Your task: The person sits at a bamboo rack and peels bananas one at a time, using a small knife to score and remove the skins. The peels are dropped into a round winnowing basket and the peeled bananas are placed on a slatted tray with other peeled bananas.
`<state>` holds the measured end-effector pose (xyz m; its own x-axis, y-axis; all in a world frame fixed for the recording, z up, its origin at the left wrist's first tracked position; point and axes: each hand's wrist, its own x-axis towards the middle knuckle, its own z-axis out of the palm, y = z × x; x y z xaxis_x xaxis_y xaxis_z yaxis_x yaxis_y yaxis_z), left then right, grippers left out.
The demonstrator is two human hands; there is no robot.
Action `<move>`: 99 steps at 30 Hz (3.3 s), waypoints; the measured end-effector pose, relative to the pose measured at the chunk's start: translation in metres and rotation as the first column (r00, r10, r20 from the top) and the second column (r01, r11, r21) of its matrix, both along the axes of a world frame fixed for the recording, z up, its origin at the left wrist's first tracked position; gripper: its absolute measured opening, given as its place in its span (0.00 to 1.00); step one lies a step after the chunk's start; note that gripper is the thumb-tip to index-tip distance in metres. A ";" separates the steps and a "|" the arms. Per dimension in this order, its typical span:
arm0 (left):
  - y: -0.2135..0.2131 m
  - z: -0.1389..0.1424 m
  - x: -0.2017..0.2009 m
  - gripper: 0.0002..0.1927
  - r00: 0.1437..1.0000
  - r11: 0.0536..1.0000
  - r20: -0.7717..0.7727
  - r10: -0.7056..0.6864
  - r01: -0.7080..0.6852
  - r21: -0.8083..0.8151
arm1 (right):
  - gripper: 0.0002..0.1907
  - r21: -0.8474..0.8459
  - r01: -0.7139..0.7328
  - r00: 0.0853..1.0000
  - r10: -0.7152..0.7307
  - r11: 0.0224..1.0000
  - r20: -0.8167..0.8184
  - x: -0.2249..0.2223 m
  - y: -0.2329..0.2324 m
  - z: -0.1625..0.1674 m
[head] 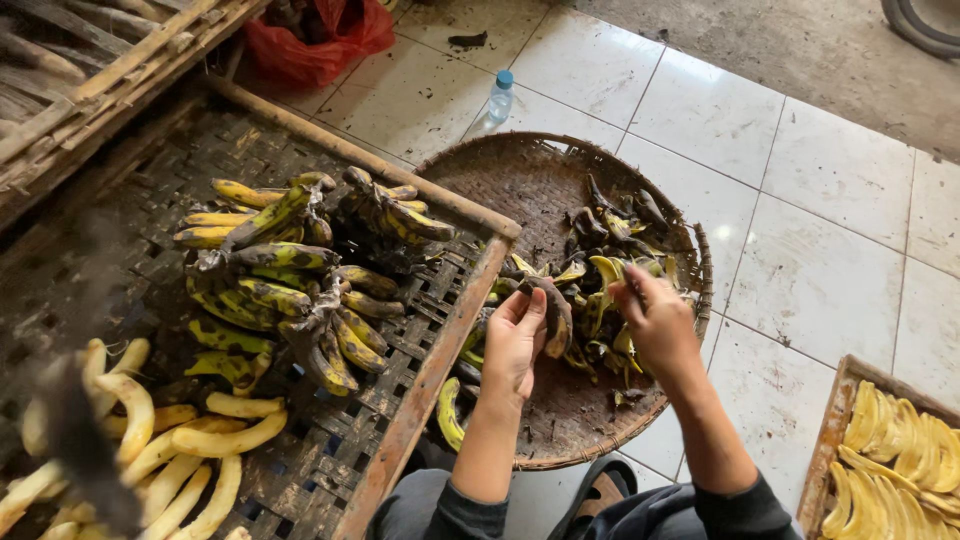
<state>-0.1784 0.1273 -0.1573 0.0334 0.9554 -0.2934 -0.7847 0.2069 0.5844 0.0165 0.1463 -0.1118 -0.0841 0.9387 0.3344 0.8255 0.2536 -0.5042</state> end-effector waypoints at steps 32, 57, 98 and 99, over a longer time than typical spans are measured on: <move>-0.002 0.027 -0.006 0.40 0.963 0.973 -0.263 -0.055 0.111 0.203 | 0.12 -0.322 -0.291 0.514 -0.137 0.901 -0.847 -0.042 -0.018 0.000; -0.002 0.027 -0.009 0.28 0.976 0.976 -0.184 -0.118 0.149 0.160 | 0.11 0.091 0.019 0.935 0.015 0.996 -0.353 0.002 -0.001 0.044; 0.003 -0.009 0.001 0.14 0.954 0.984 0.242 -0.176 0.174 0.030 | 0.15 0.277 -0.407 0.913 0.381 0.870 0.144 -0.064 -0.034 0.042; 0.004 -0.009 0.002 0.13 0.953 0.982 0.242 -0.184 0.188 0.007 | 0.14 0.239 -0.392 0.920 0.373 0.888 0.124 -0.062 -0.032 0.037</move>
<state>-0.1764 0.1309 -0.1659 0.2811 0.9210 -0.2696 -0.8483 0.3698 0.3790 -0.0456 0.1138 -0.0745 -0.4523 0.7126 0.5363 0.6702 0.6683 -0.3228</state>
